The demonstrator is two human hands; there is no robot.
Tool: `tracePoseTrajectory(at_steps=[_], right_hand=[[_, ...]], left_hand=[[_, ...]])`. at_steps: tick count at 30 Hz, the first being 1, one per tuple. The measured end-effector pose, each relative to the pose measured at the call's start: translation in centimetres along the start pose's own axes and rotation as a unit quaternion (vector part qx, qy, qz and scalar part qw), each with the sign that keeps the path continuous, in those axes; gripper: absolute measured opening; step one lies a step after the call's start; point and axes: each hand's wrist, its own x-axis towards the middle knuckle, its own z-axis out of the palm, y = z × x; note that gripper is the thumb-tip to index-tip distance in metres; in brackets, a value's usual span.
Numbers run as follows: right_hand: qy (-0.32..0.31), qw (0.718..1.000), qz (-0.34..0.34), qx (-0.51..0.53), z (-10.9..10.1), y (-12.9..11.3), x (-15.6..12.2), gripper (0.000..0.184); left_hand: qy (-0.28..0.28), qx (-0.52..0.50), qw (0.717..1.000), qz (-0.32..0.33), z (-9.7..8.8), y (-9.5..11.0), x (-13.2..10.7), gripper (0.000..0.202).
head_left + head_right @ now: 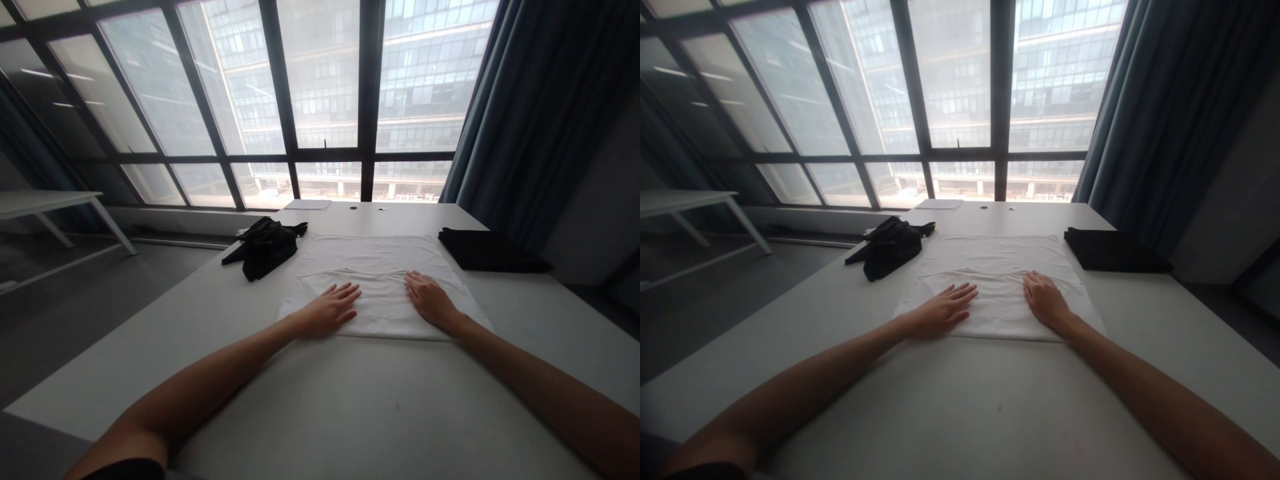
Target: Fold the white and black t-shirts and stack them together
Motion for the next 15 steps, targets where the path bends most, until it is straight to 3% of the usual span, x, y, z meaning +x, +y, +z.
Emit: tracePoseTrajectory(at_steps=[3, 8, 12, 15], right_hand=[[0.002, 0.997, -0.051, 0.054, -0.1, -3.0, -0.7, 0.051], [-0.112, 0.984, -0.112, 0.083, 0.5, -6.5, -1.9, 0.057], [-0.132, 0.985, -0.097, 0.061, 0.5, -6.4, -2.3, 0.060], [-0.114, 0.991, -0.059, 0.042, 0.5, -4.9, -2.5, 0.063]], left_hand=[[-0.022, -0.017, 0.997, 0.066, 0.2, 2.1, -0.1, 0.061], [-0.045, -0.014, 0.995, 0.089, 1.0, 2.8, -0.2, 0.064], [-0.050, -0.010, 0.995, 0.082, 1.0, 2.3, -0.2, 0.063], [-0.045, -0.011, 0.995, 0.083, 0.8, 2.4, -0.1, 0.062]])
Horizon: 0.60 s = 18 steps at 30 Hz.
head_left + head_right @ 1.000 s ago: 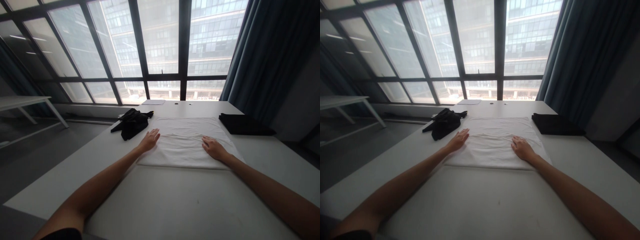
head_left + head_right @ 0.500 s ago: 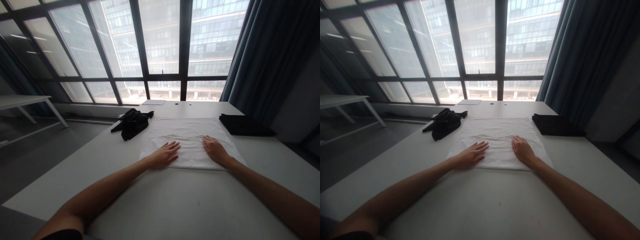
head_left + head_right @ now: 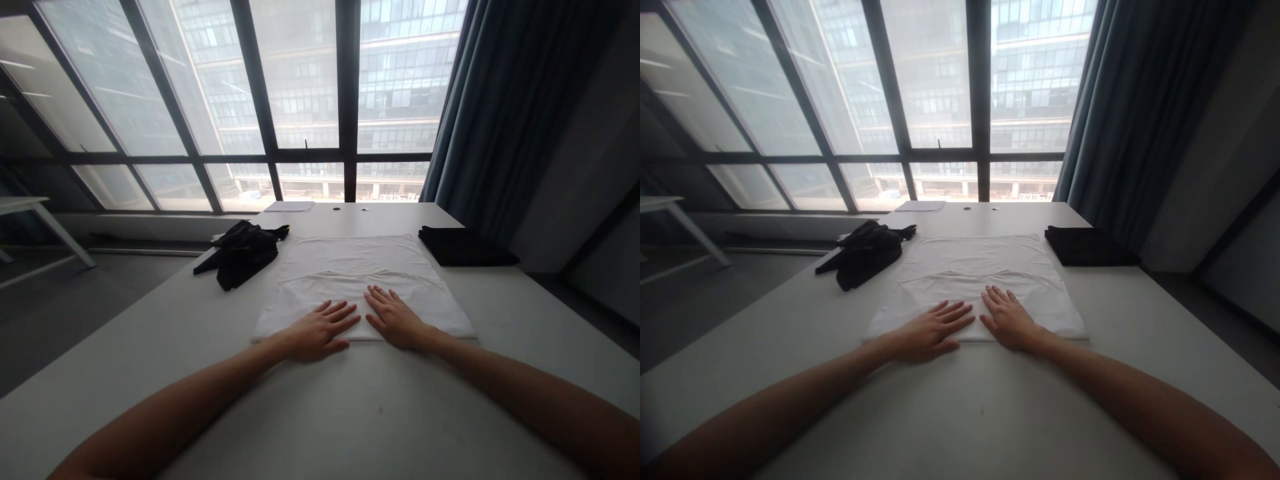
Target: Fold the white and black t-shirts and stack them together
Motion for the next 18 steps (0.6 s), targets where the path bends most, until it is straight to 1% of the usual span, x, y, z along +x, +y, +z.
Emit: tracePoseTrajectory(at_steps=[2, 6, 8, 10, 12, 14, 16, 18], right_hand=[[0.011, 0.999, 0.044, -0.012, 0.0, 1.9, -0.6, 0.064], [0.029, 0.989, 0.137, -0.045, -0.8, 7.4, -2.6, 0.062], [0.043, 0.981, 0.176, -0.071, -1.3, 9.9, -3.8, 0.060], [0.046, 0.975, 0.202, -0.086, -1.8, 11.5, -4.6, 0.059], [0.048, 0.972, 0.212, -0.093, -2.2, 12.1, -4.9, 0.059], [0.066, 0.971, 0.208, -0.101, -2.4, 11.8, -4.6, 0.058], [0.088, 0.973, 0.190, -0.102, -2.5, 11.0, -3.9, 0.057], [0.092, 0.980, 0.152, -0.083, -2.6, 10.0, -3.2, 0.057]], left_hand=[[0.001, 0.003, 1.000, 0.004, 0.0, 0.1, 0.0, 0.062], [-0.006, 0.006, 1.000, 0.007, -0.1, -0.1, -0.1, 0.063], [-0.021, 0.001, 1.000, 0.007, -0.5, -0.2, -0.1, 0.063], [-0.043, -0.009, 0.999, 0.003, -1.3, -0.1, 0.4, 0.063], [-0.046, -0.024, 0.999, -0.010, -2.0, 0.3, 1.6, 0.063], [-0.020, -0.034, 0.999, -0.022, -2.3, 1.1, 3.7, 0.063], [0.015, -0.031, 0.999, -0.023, -1.8, 2.0, 6.2, 0.063], [0.040, -0.020, 0.999, -0.021, -0.6, 2.7, 8.5, 0.062]])
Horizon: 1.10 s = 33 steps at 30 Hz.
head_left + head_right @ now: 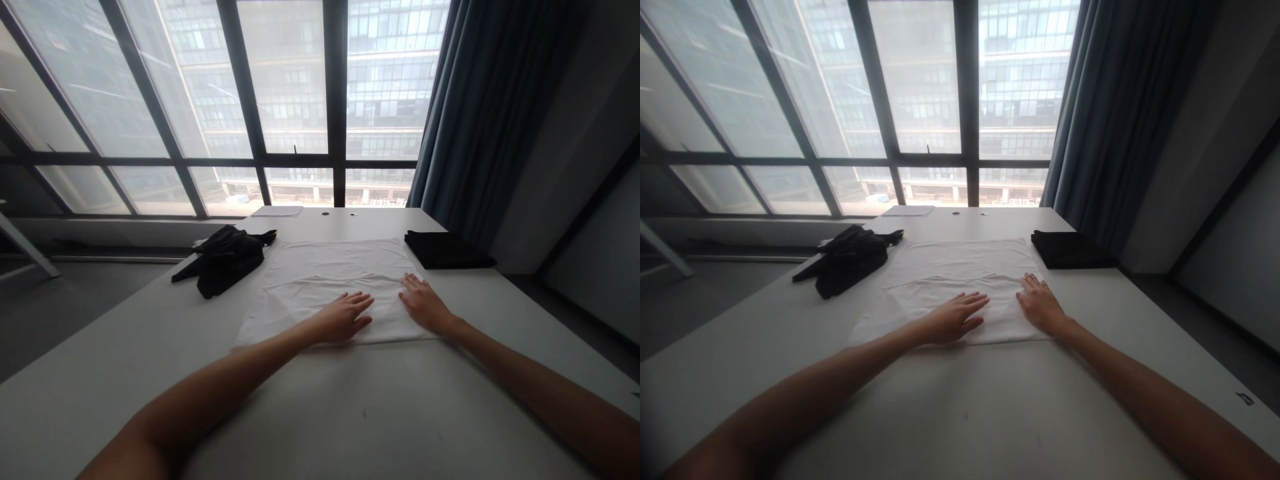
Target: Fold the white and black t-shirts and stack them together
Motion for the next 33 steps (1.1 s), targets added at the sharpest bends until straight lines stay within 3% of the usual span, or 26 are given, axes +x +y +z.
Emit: tracePoseTrajectory(at_steps=[3, 6, 13, 16, 20, 24, 27, 30, 33], right_hand=[[-0.037, 0.997, -0.054, 0.036, 0.0, -1.2, 0.4, 0.057], [-0.073, 0.996, -0.035, 0.024, 0.2, -1.2, 0.6, 0.059], [-0.039, 0.991, 0.077, -0.107, 0.0, 2.1, 0.5, 0.056], [0.011, 0.988, 0.092, -0.127, -0.5, 2.0, 0.3, 0.054], [0.052, 0.996, -0.011, -0.065, -0.6, -0.7, 0.1, 0.055], [-0.033, 0.994, -0.096, 0.030, 0.3, -2.5, 0.1, 0.057], [-0.077, 0.996, -0.045, 0.020, 0.6, -1.4, 0.4, 0.058], [-0.069, 0.996, 0.041, -0.027, 0.5, 0.5, 0.7, 0.059], [-0.054, 0.995, 0.070, -0.053, 0.5, 1.6, 0.9, 0.057]], left_hand=[[0.018, 0.023, 1.000, 0.003, 2.4, 0.4, 1.8, 0.064], [0.008, 0.034, 0.999, 0.011, 3.9, 0.0, 1.8, 0.066], [0.007, 0.039, 0.999, 0.010, 3.8, -0.1, 0.8, 0.063], [0.009, 0.040, 0.999, 0.007, 3.8, 0.1, 0.9, 0.063], [0.013, 0.043, 0.999, 0.008, 3.9, 0.2, 0.9, 0.063], [0.019, 0.047, 0.999, 0.011, 4.1, 0.0, 1.0, 0.063], [0.019, 0.047, 0.999, 0.011, 4.1, 0.0, 1.1, 0.062], [0.016, 0.046, 0.999, 0.010, 4.0, 0.0, 1.0, 0.062], [0.010, 0.044, 0.999, 0.007, 4.0, 0.1, 0.9, 0.063]])
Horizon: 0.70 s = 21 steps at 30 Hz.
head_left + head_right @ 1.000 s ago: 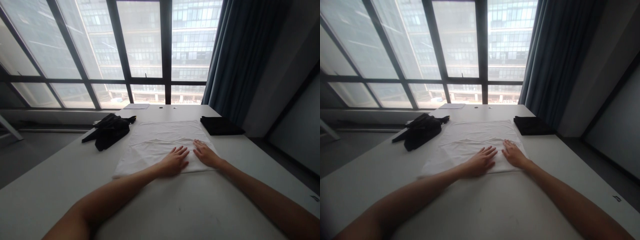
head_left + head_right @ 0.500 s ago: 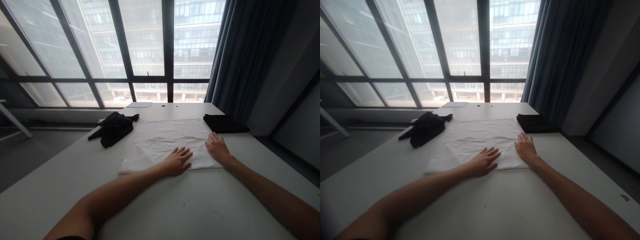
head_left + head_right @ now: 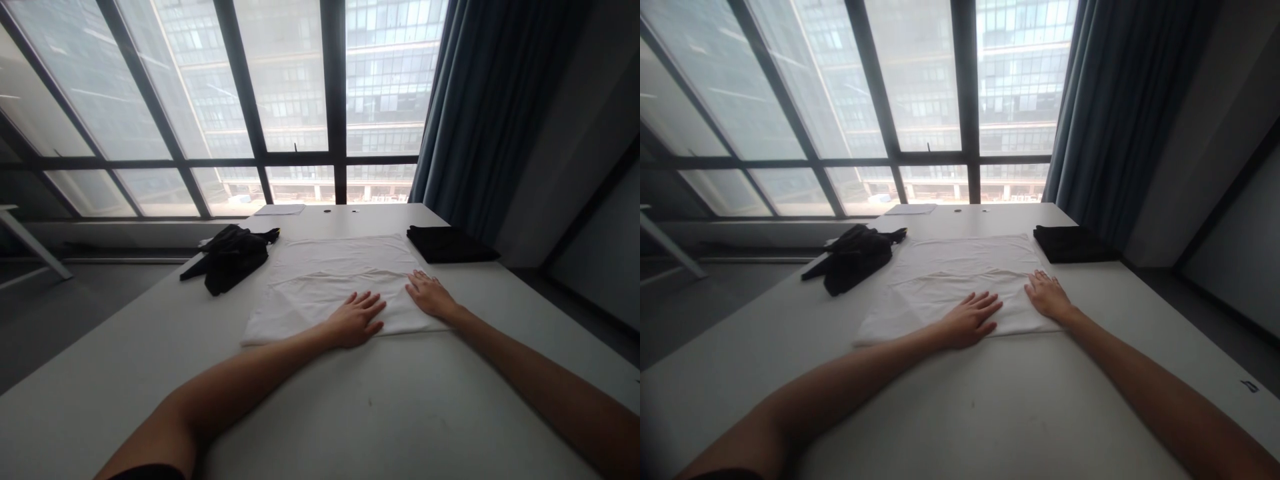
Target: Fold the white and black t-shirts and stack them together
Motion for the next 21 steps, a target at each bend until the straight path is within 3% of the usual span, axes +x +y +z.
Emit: tracePoseTrajectory(at_steps=[7, 11, 15, 18, 21], right_hand=[[0.033, 0.999, -0.010, -0.004, 0.5, -0.1, -0.1, 0.053], [0.076, 0.997, -0.021, -0.018, -0.6, -0.8, -0.8, 0.051], [0.163, 0.977, -0.139, 0.001, -2.1, -2.9, -2.2, 0.054], [0.111, 0.964, -0.233, 0.067, -2.1, -4.5, -2.9, 0.056], [0.007, 0.969, -0.222, 0.111, -1.2, -4.9, -2.7, 0.057]], left_hand=[[-0.002, 0.000, 1.000, -0.001, 0.2, -0.2, 0.0, 0.062], [0.000, 0.002, 1.000, 0.002, 0.1, -0.3, 0.0, 0.062], [0.003, 0.006, 1.000, 0.002, 0.1, -0.1, 0.0, 0.062], [0.006, 0.009, 1.000, 0.001, 0.1, -0.1, 0.0, 0.063], [0.009, 0.010, 1.000, 0.002, 0.2, -0.1, 0.1, 0.063]])
